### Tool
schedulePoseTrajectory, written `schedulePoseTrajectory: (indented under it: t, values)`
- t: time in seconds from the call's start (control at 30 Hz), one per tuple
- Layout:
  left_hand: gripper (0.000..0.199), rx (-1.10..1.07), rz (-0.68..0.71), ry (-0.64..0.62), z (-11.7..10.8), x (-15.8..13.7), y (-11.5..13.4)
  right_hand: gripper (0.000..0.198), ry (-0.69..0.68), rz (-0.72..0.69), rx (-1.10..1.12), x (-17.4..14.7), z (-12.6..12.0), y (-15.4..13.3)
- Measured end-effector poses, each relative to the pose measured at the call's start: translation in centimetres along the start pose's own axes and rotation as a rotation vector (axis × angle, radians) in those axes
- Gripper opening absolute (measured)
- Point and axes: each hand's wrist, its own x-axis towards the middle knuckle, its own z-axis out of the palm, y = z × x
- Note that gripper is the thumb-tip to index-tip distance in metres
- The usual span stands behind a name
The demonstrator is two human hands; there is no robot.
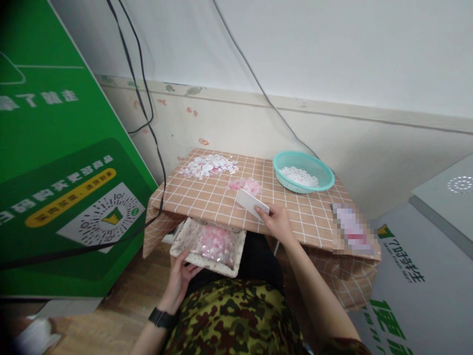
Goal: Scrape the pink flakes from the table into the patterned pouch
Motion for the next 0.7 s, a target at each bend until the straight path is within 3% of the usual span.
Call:
schedulePoseTrajectory:
  t: [0.3, 0.5, 0.57, 0.7]
  values:
    - [0.054, -0.008, -0.003, -0.003, -0.1, 0.1, -0.1, 0.047, -0.02, -0.091, -0.099, -1.0, 0.8, -1.5]
    - [0.061, 0.009, -0.009, 0.011, 0.0, 0.1, 0.0, 0.039, -0.21, -0.169, 0.015, -2.7, 1.7, -3.1]
    - [0.062, 0.007, -0.008, 0.015, 0.1, 0.1, 0.0, 0.041, -0.157, -0.155, 0.014, -2.6, 1.4, -2.9]
    - [0.06, 0.002, -0.008, 0.012, 0.0, 0.2, -0.1, 0.046, 0.094, -0.061, -0.126, -1.7, -0.3, -1.2]
